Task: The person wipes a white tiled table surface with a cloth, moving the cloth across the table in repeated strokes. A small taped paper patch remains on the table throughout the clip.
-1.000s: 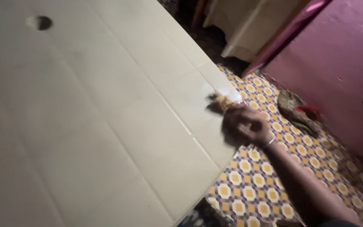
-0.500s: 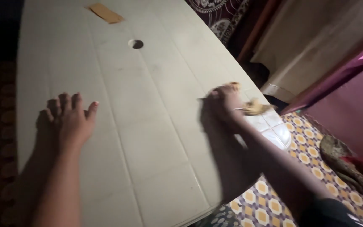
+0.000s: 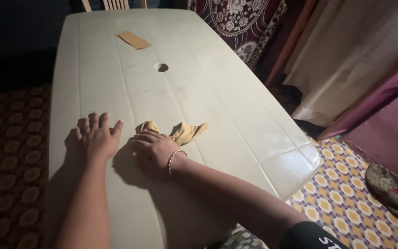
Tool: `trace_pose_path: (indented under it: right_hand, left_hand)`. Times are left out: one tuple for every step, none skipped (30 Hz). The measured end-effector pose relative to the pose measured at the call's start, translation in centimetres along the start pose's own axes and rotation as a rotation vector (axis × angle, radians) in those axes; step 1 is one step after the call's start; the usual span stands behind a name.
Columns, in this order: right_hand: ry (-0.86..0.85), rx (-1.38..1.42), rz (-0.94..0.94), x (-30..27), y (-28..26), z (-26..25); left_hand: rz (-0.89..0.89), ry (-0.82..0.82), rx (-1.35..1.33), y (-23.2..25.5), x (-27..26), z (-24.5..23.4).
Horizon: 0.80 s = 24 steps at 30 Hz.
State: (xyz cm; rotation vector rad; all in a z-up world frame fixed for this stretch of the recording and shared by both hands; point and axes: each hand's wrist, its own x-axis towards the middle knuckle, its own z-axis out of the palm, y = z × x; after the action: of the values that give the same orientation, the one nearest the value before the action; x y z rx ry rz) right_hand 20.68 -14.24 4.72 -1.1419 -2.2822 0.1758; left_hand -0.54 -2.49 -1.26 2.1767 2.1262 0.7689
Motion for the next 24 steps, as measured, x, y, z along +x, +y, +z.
trace_pose_path:
  right_hand:
    - [0.0,-0.002,-0.002,0.2,-0.2,-1.6]
    - [-0.059,-0.026,0.047,0.3,-0.4,-3.1]
    - [-0.12,-0.047,0.1,0.3,-0.6,-4.4]
    - [-0.122,-0.047,0.102,0.0,3.3,-4.0]
    - [-0.009,-0.132,0.032,-0.3,7.2,-3.7]
    - [0.103,-0.218,-0.038,-0.7,11.2,-3.4]
    - [0.099,-0.219,-0.031,-1.2,13.2,-5.2]
    - [0.109,-0.33,0.092,-1.8,15.2,-7.0]
    - [0.12,-0.442,0.212,-2.1,17.4,-9.0]
    - [0.119,-0.444,0.216,-3.5,18.9,-10.4]
    - [0.093,-0.466,0.286,-4.5,20.5,-11.7]
    - [0.068,-0.488,0.357,-5.6,22.0,-13.1]
    - [0.07,-0.489,0.355,-6.2,23.1,-13.4]
    - [0.021,-0.479,0.453,-6.9,24.2,-13.7]
    - [-0.028,-0.465,0.55,-7.4,25.3,-13.9]
    - [-0.025,-0.462,0.547,-7.7,24.8,-14.1]
    - [-0.067,-0.436,0.576,-7.9,24.4,-14.2]
    - [-0.109,-0.411,0.605,-8.1,23.9,-14.3]
    - [-0.107,-0.408,0.601,-8.0,23.7,-14.2]
    - [-0.14,-0.397,0.639,-7.8,23.4,-14.1]
    - [-0.173,-0.391,0.679,-7.8,23.3,-14.3]
    - [-0.172,-0.393,0.677,-7.7,23.4,-14.2]
    - [-0.172,-0.39,0.679,-7.8,23.5,-14.3]
    - [-0.171,-0.388,0.681,-7.9,23.7,-14.4]
  left_hand:
    - [0.0,0.002,-0.002,-0.2,0.1,0.2]
    - [0.006,0.004,0.008,-0.5,0.2,0.4]
    - [0.012,0.0,0.019,-0.8,0.1,0.9]
    - [0.012,-0.003,0.019,-1.0,0.1,0.9]
    - [-0.001,-0.017,0.017,-1.0,0.2,1.0]
    - [-0.014,-0.031,0.016,-1.0,0.4,1.1]
    - [-0.012,-0.038,0.013,-1.0,0.2,1.1]
    - [0.0,-0.032,0.022,-1.1,0.1,1.0]
    - [0.012,-0.022,0.031,-1.0,0.2,0.9]
    - [0.015,-0.025,0.028,-0.9,0.1,1.0]
    - [0.009,-0.03,0.032,-0.9,0.1,0.9]
    - [0.002,-0.035,0.036,-1.0,0.2,0.9]
    - [0.003,-0.032,0.036,-0.7,0.0,0.6]
    - [-0.002,-0.036,0.026,-0.5,-0.1,0.4]
    - [-0.007,-0.039,0.02,-0.4,-0.2,0.1]
    - [-0.007,-0.036,0.023,-0.1,-0.2,-0.1]
    - [-0.021,-0.051,0.032,0.0,-0.2,-0.2]
    - [-0.035,-0.066,0.04,0.1,-0.2,-0.4]
    - [-0.037,-0.063,0.043,-0.2,-0.1,-0.1]
    - [-0.03,-0.05,0.036,-0.4,0.0,0.2]
    - [-0.021,-0.038,0.025,-0.4,0.2,0.7]
    - [-0.021,-0.036,0.024,-0.8,0.2,0.8]
    - [0.001,-0.007,0.01,-1.0,0.1,1.1]
    - [0.022,0.023,-0.003,-1.1,0.0,1.4]
